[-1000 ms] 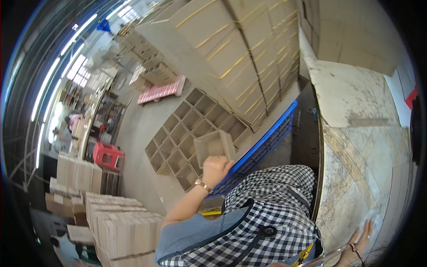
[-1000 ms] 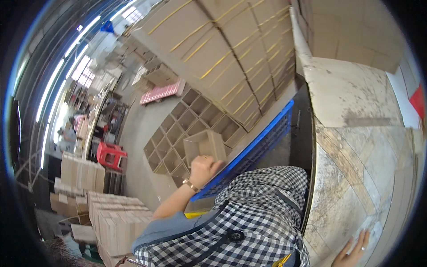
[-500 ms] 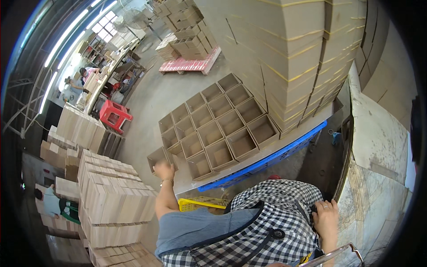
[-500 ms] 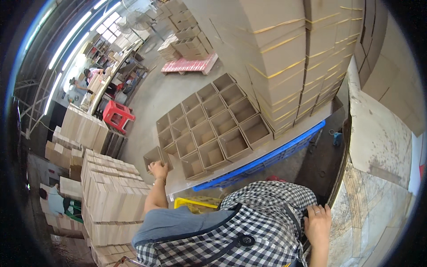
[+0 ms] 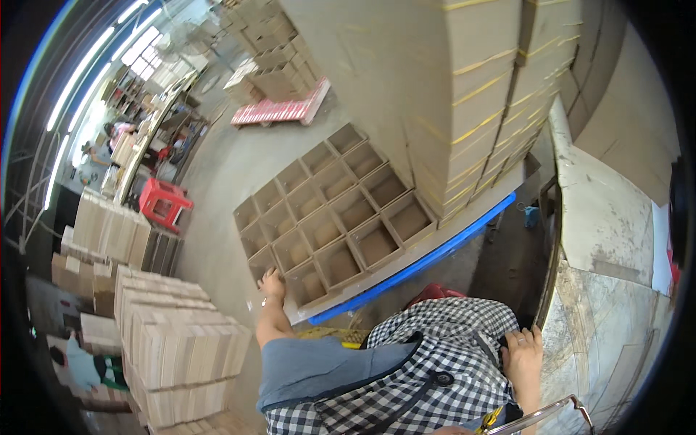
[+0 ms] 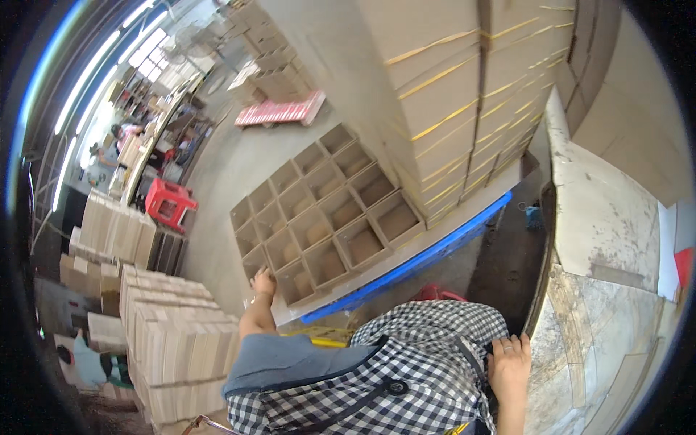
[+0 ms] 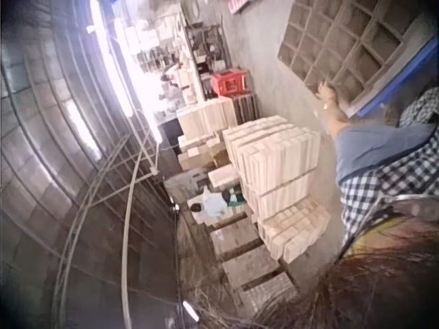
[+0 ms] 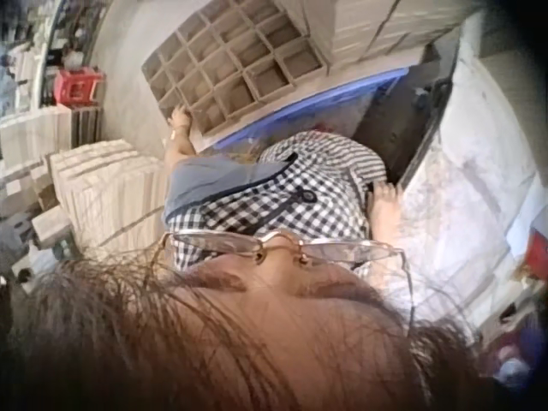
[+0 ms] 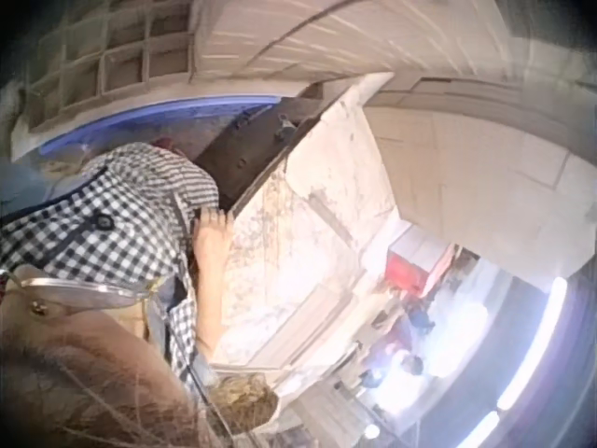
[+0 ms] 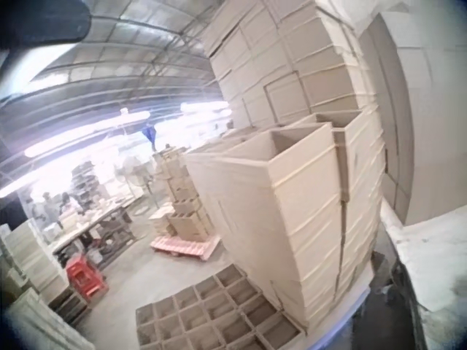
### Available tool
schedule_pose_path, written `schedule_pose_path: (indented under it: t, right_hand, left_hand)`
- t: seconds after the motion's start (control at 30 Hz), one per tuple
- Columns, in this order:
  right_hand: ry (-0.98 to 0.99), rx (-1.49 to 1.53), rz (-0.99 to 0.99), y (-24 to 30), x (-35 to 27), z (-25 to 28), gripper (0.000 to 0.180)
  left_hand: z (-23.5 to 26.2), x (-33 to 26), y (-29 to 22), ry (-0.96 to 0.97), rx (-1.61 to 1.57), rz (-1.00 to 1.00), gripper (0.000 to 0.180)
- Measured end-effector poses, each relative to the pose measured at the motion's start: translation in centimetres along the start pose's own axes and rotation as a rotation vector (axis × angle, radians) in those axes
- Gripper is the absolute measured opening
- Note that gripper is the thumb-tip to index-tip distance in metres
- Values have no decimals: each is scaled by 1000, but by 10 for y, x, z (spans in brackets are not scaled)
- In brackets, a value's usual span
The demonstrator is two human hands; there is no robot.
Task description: The recorder applies glue to pre-cut cardboard sheets and folds them into small boxes, securing them with rubber bands.
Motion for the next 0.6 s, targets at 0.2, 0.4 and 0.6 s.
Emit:
schedule_pose_path:
  t: [0.2, 0.4, 0.6]
  right_hand:
    - [-7, -62, -9, 1, 0, -1, 28]
    - [-124, 213, 28, -8, -14, 17, 22]
    - [-527, 517, -30, -17, -60, 69, 16]
  left_hand:
    - [9, 6, -2, 46, -72, -110, 30]
    - [89, 43, -106, 606, 574, -18, 35]
    - [287, -155, -433, 507, -1061, -1289, 39]
Point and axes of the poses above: each hand's wrist, its own x-axis towards the middle knuckle, its own z-axis out of the back of the hand, y = z × x, the point moved 5 cm from there along x, towards the middle knuckle, and after that the axes turned 2 degrees about -y, right-handed, at the moved point
